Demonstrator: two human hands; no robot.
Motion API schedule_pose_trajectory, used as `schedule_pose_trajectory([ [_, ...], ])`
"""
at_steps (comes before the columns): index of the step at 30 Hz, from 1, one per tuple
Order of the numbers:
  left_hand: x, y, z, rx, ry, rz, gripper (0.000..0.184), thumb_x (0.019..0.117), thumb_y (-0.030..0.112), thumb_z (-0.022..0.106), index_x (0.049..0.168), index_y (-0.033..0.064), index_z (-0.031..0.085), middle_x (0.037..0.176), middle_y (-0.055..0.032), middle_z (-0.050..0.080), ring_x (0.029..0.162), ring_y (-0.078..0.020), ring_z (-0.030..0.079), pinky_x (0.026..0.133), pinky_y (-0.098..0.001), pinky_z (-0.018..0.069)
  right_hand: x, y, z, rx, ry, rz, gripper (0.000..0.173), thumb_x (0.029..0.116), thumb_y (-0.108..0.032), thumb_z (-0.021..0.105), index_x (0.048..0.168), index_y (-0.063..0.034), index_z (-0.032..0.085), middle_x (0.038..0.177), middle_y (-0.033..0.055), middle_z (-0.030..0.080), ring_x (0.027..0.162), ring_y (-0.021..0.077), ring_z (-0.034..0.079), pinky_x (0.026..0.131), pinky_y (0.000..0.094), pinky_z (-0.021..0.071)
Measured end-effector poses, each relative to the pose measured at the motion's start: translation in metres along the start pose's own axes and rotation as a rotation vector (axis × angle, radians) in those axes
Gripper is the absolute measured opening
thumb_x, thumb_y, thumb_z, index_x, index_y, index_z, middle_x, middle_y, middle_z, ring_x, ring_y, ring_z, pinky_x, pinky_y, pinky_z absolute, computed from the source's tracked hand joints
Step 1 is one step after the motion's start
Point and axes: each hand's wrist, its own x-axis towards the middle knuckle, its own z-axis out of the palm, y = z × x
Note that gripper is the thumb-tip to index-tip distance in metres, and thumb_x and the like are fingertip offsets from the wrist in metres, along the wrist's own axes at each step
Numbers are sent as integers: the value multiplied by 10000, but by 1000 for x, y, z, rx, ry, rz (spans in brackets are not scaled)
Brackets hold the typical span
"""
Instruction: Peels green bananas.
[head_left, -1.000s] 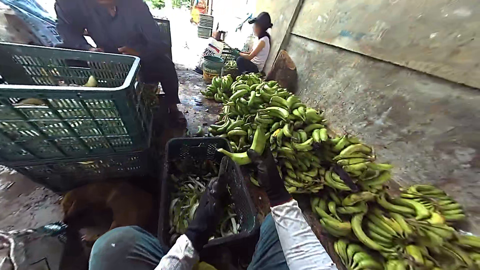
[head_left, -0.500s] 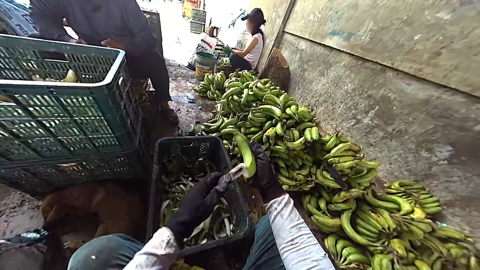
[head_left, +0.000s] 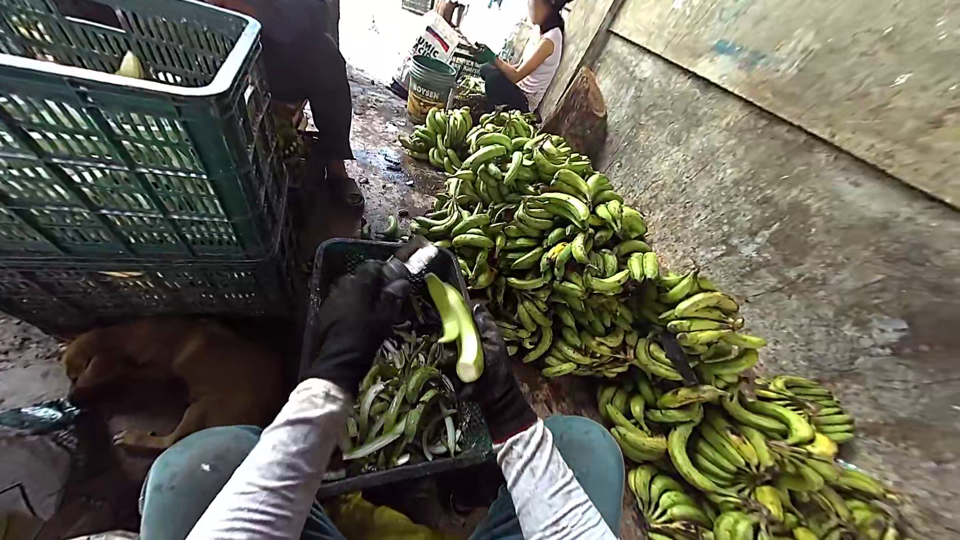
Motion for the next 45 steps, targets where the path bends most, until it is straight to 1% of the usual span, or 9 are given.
schedule_pose_trajectory([
  [4, -14, -2, -9, -310, -116, 155, 401, 1029, 467, 561, 1354, 234, 599, 1053, -84, 699, 891, -244, 687, 771, -559, 570, 7, -11, -25, -5, -49, -69, 360, 1079, -327, 347, 1240, -91, 565, 788, 59, 655, 555, 123, 629, 476, 269, 559],
  [8, -47, 12, 11, -460, -501, 296, 463, 1019, 554, 514, 1347, 249, 632, 1106, 29, 708, 977, -94, 672, 888, -428, 569, 17, -23, -38, -434, 58, -354, 341, 1024, -255, 393, 1249, -56, 554, 918, 24, 668, 758, 90, 655, 693, 278, 584],
  [17, -5, -3, 4, -27, -53, 142, 521, 992, 453, 637, 1435, 189, 563, 1246, -212, 643, 1111, -417, 640, 916, -653, 509, 0, 3, -19, -120, -152, -67, 304, 1027, -258, 438, 1225, -53, 542, 907, 88, 690, 711, 152, 677, 602, 295, 585],
  [25, -59, 11, 21, -392, -378, 393, 616, 1005, 628, 469, 1431, 197, 578, 1247, -33, 672, 1113, -141, 646, 975, -443, 538, 23, -38, 1, -635, 462, -590, 443, 1071, -270, 424, 1457, -54, 430, 1171, 93, 618, 983, 113, 630, 868, 318, 553],
  [28, -41, 8, 20, -206, -275, 360, 549, 1017, 571, 492, 1425, 217, 592, 1187, -97, 689, 1069, -259, 670, 920, -539, 545, 15, -29, -8, -357, 64, -374, 347, 1051, -338, 471, 1352, -176, 530, 1035, 11, 663, 869, 89, 657, 756, 295, 583],
  [32, -10, -4, 9, -101, -133, 146, 470, 1040, 441, 545, 1441, 197, 559, 1263, -187, 650, 1133, -390, 643, 931, -657, 497, 1, -15, -14, -156, -377, 77, 347, 1025, -340, 503, 1245, -85, 584, 977, 82, 700, 784, 142, 679, 671, 298, 588],
  [35, -9, -8, 6, -183, -100, 78, 437, 1049, 431, 510, 1425, 213, 553, 1255, -145, 656, 1114, -341, 656, 912, -653, 507, -1, -17, -13, -211, -276, 18, 442, 1038, -301, 422, 1423, -92, 481, 1076, 109, 679, 869, 171, 679, 750, 332, 595],
  [40, -43, 3, 27, -283, -165, 294, 608, 994, 615, 481, 1437, 209, 570, 1197, -88, 684, 1050, -231, 674, 899, -523, 556, 27, -28, 6, -163, 128, -416, 330, 1074, -360, 410, 1305, -172, 553, 1030, 14, 679, 886, 115, 676, 755, 351, 598],
  [45, -52, 5, 38, -183, 58, 469, 570, 991, 522, 551, 1405, 134, 614, 1103, -179, 686, 985, -337, 674, 833, -549, 554, 27, -31, 18, -213, 296, -476, 385, 1084, -423, 396, 1341, -181, 547, 1117, 14, 648, 967, 102, 648, 814, 351, 575],
])
